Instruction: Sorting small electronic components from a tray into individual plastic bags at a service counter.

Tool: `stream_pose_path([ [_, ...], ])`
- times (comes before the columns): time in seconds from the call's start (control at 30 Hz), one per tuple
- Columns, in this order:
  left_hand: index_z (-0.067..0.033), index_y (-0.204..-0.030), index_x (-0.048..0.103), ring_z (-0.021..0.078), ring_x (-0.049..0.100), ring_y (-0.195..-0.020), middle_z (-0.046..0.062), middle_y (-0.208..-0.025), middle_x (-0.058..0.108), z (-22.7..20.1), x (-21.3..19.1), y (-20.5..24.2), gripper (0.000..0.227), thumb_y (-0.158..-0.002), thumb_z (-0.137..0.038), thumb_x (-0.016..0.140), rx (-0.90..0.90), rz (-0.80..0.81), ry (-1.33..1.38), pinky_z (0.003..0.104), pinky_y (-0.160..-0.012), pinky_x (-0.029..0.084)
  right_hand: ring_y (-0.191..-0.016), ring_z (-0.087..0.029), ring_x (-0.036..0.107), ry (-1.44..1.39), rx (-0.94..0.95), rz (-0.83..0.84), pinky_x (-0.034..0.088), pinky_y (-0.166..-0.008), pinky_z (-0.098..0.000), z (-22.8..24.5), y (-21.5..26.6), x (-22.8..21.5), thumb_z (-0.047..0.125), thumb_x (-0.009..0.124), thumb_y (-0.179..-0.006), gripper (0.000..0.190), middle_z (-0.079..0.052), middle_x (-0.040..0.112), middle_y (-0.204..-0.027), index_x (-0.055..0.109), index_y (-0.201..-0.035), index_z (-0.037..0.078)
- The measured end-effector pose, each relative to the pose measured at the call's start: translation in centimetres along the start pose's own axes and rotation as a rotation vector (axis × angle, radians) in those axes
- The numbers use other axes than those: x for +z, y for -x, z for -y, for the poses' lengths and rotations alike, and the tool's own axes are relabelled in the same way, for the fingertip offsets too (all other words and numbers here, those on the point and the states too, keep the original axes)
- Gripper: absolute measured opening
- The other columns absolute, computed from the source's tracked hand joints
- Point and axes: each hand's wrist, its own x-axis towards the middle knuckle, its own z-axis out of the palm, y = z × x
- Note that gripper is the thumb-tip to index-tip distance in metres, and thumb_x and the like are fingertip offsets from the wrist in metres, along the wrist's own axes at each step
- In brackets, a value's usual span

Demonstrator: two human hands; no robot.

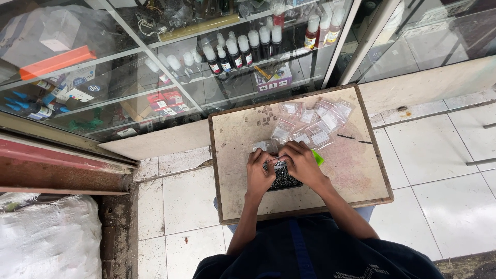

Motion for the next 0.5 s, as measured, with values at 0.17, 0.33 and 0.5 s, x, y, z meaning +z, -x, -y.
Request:
stream_pose_path([
  [0.17,-0.0116,-0.08,0.063,0.0395,0.064,-0.083,0.004,-0.074,0.052,0.5,-0.1,0.0,0.019,-0.093,-0.002,0.073,0.035,0.014,-0.107,0.047,-0.088,0.055,-0.071,-0.027,0.065,0.057,-0.022,-0.111,0.049,-0.073,-0.0364,-0.2,0.3,0.2,0.013,0.073,-0.097,0.019,0.002,0.061,-0.073,0.066,-0.08,0.018],
  [0.33,-0.0106,-0.08,0.067,0.0358,0.067,-0.08,0.006,-0.075,0.06,1.5,-0.4,-0.4,0.018,-0.091,-0.001,0.077,0.018,-0.037,-0.007,0.046,-0.086,0.057,-0.069,-0.022,0.07,0.044,-0.021,-0.208,0.052,-0.076,-0.0335,1.7,-0.2,-1.0,0.015,0.081,-0.092,0.009,0.004,0.069,-0.072,0.078,-0.086,0.021],
  [0.5,-0.0033,-0.08,0.065,0.0313,0.062,-0.079,0.012,-0.075,0.056,6.0,-1.4,-1.6,0.018,-0.094,0.005,0.072,-0.075,-0.119,0.203,0.051,-0.084,0.055,-0.093,-0.022,0.079,-0.296,-0.063,-0.213,0.053,-0.088,-0.035,10.1,-1.7,-8.2,0.01,0.073,-0.099,0.016,-0.004,0.084,-0.096,0.084,-0.111,0.015],
])
